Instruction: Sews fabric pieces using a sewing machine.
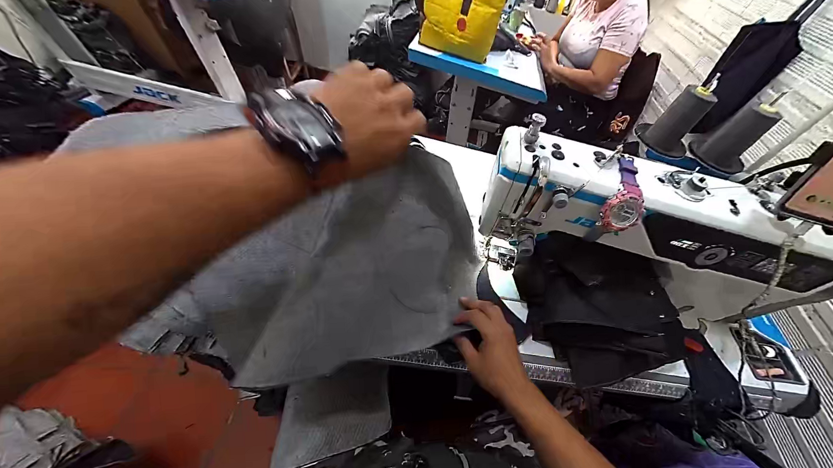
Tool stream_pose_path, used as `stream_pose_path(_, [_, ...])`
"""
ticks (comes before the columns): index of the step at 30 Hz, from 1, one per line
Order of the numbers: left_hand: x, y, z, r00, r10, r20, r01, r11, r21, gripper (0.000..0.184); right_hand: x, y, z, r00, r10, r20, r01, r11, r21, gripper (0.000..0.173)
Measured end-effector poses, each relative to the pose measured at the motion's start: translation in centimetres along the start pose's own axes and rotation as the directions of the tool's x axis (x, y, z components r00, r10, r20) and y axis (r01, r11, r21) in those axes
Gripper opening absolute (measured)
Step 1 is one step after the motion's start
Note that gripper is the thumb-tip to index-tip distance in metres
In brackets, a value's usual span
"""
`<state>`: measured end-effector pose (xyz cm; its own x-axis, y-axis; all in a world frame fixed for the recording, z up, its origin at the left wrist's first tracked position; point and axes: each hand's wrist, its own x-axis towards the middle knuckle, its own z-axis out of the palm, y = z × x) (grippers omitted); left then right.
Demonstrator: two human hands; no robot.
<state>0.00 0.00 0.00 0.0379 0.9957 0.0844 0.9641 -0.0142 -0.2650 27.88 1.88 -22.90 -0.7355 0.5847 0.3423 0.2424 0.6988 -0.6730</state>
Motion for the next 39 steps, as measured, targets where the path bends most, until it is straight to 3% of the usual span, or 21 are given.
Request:
stream_pose_path(3, [-2.1,11.1,6.1,0.998,0.066,0.014,-0.055,0.919,-0.391,0.045,-1.1,-1.7,0.5,0.984,0.179,0.014,-0.177,0.948,0.263,0.028])
stream_pose_path(5, [-6.1,17.5,12.8,1.000,-0.010,0.012,0.016,0.771,-0.637,0.062,-1.5,-1.2,-1.1,0.951,0.274,0.147,-0.310,0.847,0.431,0.045])
stream_pose_path(6, [-7.5,18.8,15.6,0.995,-0.090,-0.038,0.039,0.728,-0.684,0.065,-1.6,-0.6,-2.3,0.942,0.268,0.202,-0.332,0.829,0.450,0.048])
stream_pose_path(8, [-8.7,18.8,18.8,0.954,-0.233,-0.189,0.044,0.731,-0.681,0.059,-1.1,0.4,-4.8,0.958,0.210,0.194,-0.266,0.902,0.339,0.041])
stream_pose_path(11, [-8.8,17.2,18.3,0.928,-0.324,-0.184,0.094,0.682,-0.725,0.031,0.3,1.6,-6.5,0.986,-0.020,0.165,0.019,1.000,0.009,0.040])
stream_pose_path(13, [-8.5,15.8,17.5,0.963,-0.234,-0.136,0.068,0.694,-0.716,0.030,0.7,2.3,-5.1,0.962,-0.117,0.246,0.150,0.981,-0.120,0.062])
stream_pose_path(15, [-8.2,15.0,16.9,0.995,-0.080,-0.057,0.019,0.726,-0.687,0.056,0.3,2.6,-2.7,0.956,-0.156,0.248,0.212,0.952,-0.219,0.080])
stream_pose_path(16, [-8.1,14.8,16.8,0.999,-0.028,-0.044,-0.008,0.752,-0.659,0.063,-0.1,2.5,-1.9,0.961,-0.156,0.229,0.215,0.941,-0.261,0.084])
stream_pose_path(17, [-8.1,14.6,16.9,0.999,0.004,-0.049,-0.034,0.768,-0.640,0.058,-0.7,2.2,-1.4,0.968,-0.145,0.203,0.203,0.932,-0.299,0.085])
stream_pose_path(19, [-8.1,13.9,16.5,0.999,-0.018,-0.038,-0.014,0.719,-0.695,0.031,-2.1,1.6,-0.4,0.987,-0.107,0.121,0.142,0.930,-0.339,0.082])
stream_pose_path(22, [-6.9,11.3,15.3,0.962,-0.263,-0.076,0.126,0.672,-0.729,0.021,-4.2,0.3,0.7,1.000,-0.021,-0.009,0.016,0.930,-0.367,0.068])
stream_pose_path(24, [-5.3,9.6,12.8,0.906,-0.357,-0.226,0.124,0.737,-0.665,0.025,-5.3,-0.8,1.4,0.999,-0.032,0.003,0.031,0.914,-0.404,0.053])
stream_pose_path(26, [-3.8,10.5,10.2,0.888,-0.237,-0.394,-0.021,0.836,-0.549,0.023,-5.8,-1.8,2.2,0.995,-0.090,0.035,0.096,0.905,-0.414,0.043])
stream_pose_path(27, [-3.6,12.2,9.6,0.910,-0.122,-0.397,-0.106,0.855,-0.507,0.022,-5.8,-2.1,2.5,0.992,-0.119,0.031,0.122,0.906,-0.405,0.038])
stream_pose_path(30, [-5.0,17.2,12.2,0.970,0.196,-0.147,-0.244,0.828,-0.505,0.015,-5.7,-2.2,2.8,0.980,-0.198,-0.036,0.169,0.909,-0.381,0.014])
stream_pose_path(31, [-5.8,17.9,13.8,0.969,0.207,-0.138,-0.249,0.810,-0.532,0.015,-5.9,-2.0,2.9,0.974,-0.220,-0.052,0.186,0.910,-0.370,0.015])
stream_pose_path(33, [-7.0,17.7,16.4,0.956,0.162,-0.245,-0.275,0.787,-0.552,0.016,-6.4,-0.9,2.8,0.964,-0.259,-0.054,0.224,0.910,-0.350,0.023])
stream_pose_path(39, [-8.1,17.2,16.9,0.927,0.202,-0.316,-0.338,0.815,-0.471,0.024,-7.3,0.3,2.5,0.945,-0.322,-0.057,0.288,0.903,-0.318,0.030])
